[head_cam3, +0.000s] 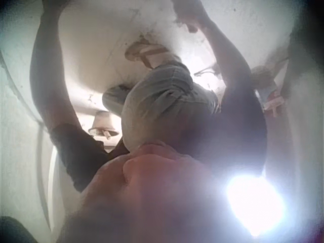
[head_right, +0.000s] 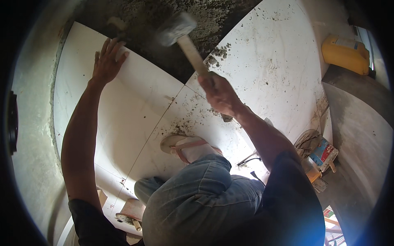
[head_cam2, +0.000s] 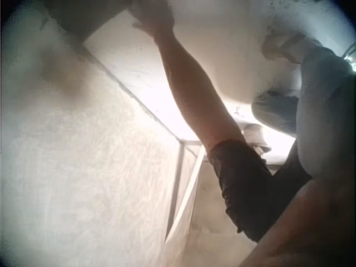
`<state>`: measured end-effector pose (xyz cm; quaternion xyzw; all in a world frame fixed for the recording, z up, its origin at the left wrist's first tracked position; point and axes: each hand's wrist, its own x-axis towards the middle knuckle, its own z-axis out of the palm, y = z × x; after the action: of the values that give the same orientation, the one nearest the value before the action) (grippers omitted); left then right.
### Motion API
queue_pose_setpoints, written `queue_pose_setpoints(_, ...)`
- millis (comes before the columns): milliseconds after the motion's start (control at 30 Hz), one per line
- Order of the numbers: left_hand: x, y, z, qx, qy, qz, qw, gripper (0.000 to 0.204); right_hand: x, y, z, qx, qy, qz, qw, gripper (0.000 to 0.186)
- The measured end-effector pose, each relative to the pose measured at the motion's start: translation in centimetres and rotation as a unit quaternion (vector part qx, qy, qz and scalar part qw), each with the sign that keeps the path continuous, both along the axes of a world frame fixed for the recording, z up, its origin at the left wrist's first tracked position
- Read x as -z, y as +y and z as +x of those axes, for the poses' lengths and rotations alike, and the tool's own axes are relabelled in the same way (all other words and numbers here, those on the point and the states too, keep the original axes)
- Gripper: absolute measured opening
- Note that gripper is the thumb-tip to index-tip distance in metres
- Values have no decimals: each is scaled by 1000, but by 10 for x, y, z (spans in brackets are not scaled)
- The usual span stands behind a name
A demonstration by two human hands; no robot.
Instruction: The person positions and levels floor tiles by hand and using a rubber mallet over a bed of mortar, occasionally using a trowel to adjust the mortar and a cloth to wipe the tile surfaces.
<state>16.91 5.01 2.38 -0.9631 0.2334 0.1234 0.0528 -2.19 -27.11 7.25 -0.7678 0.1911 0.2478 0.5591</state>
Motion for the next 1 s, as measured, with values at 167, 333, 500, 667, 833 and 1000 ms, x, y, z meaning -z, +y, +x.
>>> queue_pose_setpoints(167,13,3,-2,-9,-33,-32,999,41,-27,4,21,-57,136,45,988,54)
queue_pose_setpoints(333,14,4,-1,-7,-38,-40,998,39,-23,23,34,243,-17,132,961,48)
queue_pose_setpoints(500,12,5,-1,-7,-34,-31,999,38,-25,22,31,38,176,-4,984,46)
queue_pose_setpoints(667,11,9,-1,-4,-31,-23,999,39,-29,5,49,333,-18,72,940,40)
queue_pose_setpoints(833,10,9,1,0,-29,-30,999,40,-30,32,39,82,44,-67,993,31)
queue_pose_setpoints(1000,7,8,2,-6,-21,-32,999,40,-29,7,62,364,-75,76,925,29)
